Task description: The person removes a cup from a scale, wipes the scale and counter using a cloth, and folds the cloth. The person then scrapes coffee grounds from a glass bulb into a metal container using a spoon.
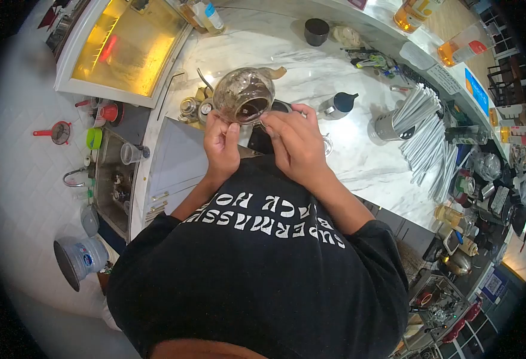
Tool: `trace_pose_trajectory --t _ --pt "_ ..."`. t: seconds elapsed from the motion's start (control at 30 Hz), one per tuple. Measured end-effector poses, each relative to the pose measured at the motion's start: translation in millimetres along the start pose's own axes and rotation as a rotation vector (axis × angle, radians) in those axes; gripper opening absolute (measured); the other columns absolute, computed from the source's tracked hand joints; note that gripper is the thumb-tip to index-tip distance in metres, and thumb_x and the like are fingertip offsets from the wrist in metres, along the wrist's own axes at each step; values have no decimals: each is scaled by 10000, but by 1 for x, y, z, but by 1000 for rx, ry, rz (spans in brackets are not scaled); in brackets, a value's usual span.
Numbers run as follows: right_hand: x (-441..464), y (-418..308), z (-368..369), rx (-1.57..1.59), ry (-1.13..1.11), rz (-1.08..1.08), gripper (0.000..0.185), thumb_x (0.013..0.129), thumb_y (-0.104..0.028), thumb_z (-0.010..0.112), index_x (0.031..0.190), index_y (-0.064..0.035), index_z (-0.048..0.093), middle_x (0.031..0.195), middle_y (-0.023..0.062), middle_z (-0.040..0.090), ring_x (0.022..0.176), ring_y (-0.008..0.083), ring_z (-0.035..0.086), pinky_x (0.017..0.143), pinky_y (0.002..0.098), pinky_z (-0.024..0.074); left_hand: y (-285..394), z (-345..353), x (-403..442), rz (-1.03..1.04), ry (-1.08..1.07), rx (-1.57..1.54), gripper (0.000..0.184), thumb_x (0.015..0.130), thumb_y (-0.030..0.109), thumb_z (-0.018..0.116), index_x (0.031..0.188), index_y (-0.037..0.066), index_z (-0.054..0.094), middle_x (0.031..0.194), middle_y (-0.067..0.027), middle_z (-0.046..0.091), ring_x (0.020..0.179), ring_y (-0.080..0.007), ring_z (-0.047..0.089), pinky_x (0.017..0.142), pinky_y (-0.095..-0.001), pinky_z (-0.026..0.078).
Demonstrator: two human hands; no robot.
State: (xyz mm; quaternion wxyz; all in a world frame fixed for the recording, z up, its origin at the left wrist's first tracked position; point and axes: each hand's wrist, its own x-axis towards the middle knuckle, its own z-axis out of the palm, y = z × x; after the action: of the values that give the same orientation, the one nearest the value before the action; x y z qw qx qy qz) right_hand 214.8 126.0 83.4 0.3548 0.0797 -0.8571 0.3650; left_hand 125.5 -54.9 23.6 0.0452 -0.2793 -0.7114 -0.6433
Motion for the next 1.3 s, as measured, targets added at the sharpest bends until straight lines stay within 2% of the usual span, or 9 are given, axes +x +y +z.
trace_pose_trajectory --t 0.3,0.37,0.5,0.73,1.03,1.1,1.13,1.23,1.3 --pt "-14 2 5 94 35 198 223 958 1 613 1171 -5 679 966 123 749 730 242 708 861 403 529 6 12 5 47 5 85 260 942 51 679 755 12 503 1115 -181 543 914 -215 566 743 -313 476" --pt "-9 -4 9 705 162 827 212 1030 -64 552 1181 33 665 979 158 758 683 207 708 758 322 551 2 14 2 5 3 126 257 939 58 685 756 6 512 1107 -197 553 969 -261 579 813 -361 478" --pt "3 12 12 936 257 954 258 1075 -130 500 1174 67 633 983 204 748 707 165 705 714 286 540 0 16 1 -39 45 127 262 935 68 696 750 2 522 1071 -192 561 987 -273 582 848 -373 473" --pt "2 19 7 824 256 901 270 1086 -147 489 1181 60 634 813 165 740 920 233 751 870 306 532 -19 12 -1 -147 96 22 251 984 43 632 763 17 517 997 -126 570 926 -198 592 882 -336 491" --pt "-20 37 -6 628 345 821 235 1068 -131 517 1158 33 659 868 146 757 784 194 737 835 310 537 -29 1 -6 -232 158 -99 228 1058 62 536 835 23 510 1060 -117 646 967 -178 680 892 -317 565" --pt "-40 47 -3 226 138 626 204 1050 -94 533 1135 22 678 913 128 768 798 171 720 846 342 539 -23 5 -2 -259 211 -198 246 1024 32 584 798 -2 493 1015 -111 568 884 -147 614 839 -287 520" --pt "-47 62 4 51 79 341 176 1020 -44 554 1122 3 689 868 115 764 813 202 727 921 397 542 -22 6 -1 -262 207 -200 246 1024 32 584 798 -2 493 1015 -111 568 884 -147 614 839 -287 520" --pt "-59 73 12 -120 -173 142 235 911 -6 685 1142 -45 685 1042 108 742 937 288 714 997 482 500 -24 10 1 -283 221 -218 250 1023 30 583 793 1 491 1006 -108 566 891 -149 608 836 -294 521" --pt "-55 67 7 -104 -113 133 261 903 0 688 1158 -53 679 1066 103 737 962 277 706 1008 485 488 -28 10 2 -227 175 -204 255 1021 27 585 784 3 493 1005 -108 567 896 -151 600 841 -295 515"
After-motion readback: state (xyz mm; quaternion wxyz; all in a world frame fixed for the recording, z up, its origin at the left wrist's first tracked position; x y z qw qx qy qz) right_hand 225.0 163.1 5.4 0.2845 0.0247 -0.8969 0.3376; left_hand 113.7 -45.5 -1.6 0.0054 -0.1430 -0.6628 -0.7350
